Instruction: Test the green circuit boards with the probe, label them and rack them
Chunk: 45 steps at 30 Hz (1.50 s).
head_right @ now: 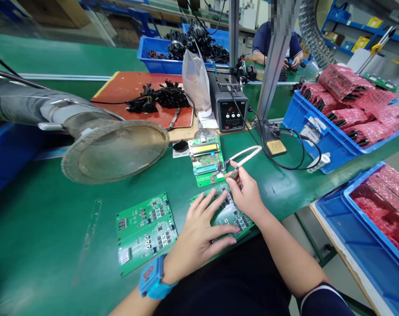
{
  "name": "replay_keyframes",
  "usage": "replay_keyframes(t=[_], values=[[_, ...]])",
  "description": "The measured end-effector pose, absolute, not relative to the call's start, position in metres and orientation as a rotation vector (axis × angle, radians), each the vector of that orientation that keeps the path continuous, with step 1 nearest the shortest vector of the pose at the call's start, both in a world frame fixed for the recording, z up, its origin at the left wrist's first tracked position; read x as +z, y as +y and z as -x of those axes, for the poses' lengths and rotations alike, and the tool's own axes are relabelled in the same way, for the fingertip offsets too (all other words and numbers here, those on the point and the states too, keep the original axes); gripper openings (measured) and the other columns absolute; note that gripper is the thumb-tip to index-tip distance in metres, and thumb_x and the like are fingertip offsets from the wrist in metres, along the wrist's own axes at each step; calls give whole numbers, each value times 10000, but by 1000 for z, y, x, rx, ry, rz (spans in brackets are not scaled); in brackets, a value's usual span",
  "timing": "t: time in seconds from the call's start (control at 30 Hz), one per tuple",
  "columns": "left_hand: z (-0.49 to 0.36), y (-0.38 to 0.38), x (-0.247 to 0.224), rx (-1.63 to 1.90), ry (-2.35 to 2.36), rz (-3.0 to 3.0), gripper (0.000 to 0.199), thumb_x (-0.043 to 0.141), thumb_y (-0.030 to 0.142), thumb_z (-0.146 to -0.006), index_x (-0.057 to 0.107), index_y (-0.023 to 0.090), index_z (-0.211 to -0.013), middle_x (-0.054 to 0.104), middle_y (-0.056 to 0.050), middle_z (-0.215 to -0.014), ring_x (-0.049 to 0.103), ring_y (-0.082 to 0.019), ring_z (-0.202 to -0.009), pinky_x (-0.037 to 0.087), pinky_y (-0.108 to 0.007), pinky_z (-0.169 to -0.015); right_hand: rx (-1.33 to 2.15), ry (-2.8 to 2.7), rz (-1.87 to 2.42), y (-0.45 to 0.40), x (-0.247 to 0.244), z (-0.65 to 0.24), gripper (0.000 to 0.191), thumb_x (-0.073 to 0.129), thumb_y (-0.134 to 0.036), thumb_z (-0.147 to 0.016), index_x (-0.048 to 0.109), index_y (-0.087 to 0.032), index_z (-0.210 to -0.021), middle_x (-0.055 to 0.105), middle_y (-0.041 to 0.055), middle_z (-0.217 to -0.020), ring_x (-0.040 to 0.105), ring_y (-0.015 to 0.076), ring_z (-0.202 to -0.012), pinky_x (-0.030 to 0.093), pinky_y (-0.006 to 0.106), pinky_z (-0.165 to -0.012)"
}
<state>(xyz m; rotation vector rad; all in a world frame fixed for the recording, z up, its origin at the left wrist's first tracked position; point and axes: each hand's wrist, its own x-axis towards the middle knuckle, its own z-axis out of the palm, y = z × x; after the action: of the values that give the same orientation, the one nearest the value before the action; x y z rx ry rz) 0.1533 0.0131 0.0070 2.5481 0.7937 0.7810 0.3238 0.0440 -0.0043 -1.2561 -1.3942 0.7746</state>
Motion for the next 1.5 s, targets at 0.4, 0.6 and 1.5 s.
replay_keyframes(t=[0.4, 0.6, 1.5], values=[[-140, 15, 4, 789, 811, -2462, 483, 648, 310, -837, 481, 140, -1258, 248, -217, -1545, 149, -352, -1449, 260, -624, -1110, 752, -1415, 1272, 45, -6, -325, 423, 497, -249, -907, 472, -199, -1327, 681, 46, -954, 620, 150, -798, 516, 269, -718], [-126, 32, 1, 695, 639, -2555, 580, 734, 524, -723, 584, 173, -1159, 525, -169, -1389, 418, -343, -1340, 366, -560, -1086, 723, -1395, 1295, 41, -7, -323, 440, 496, -255, -912, 456, -193, -1345, 673, 60, -968, 616, 147, -775, 516, 268, -716], [-125, 43, 0, 797, 632, -2642, 585, 698, 660, -666, 669, 235, -1067, 654, -118, -1240, 531, -380, -1220, 356, -593, -1015, 844, -1197, 1243, 26, 13, -330, 473, 587, -240, -843, 497, -196, -1305, 694, 65, -971, 600, 132, -730, 515, 264, -658]])
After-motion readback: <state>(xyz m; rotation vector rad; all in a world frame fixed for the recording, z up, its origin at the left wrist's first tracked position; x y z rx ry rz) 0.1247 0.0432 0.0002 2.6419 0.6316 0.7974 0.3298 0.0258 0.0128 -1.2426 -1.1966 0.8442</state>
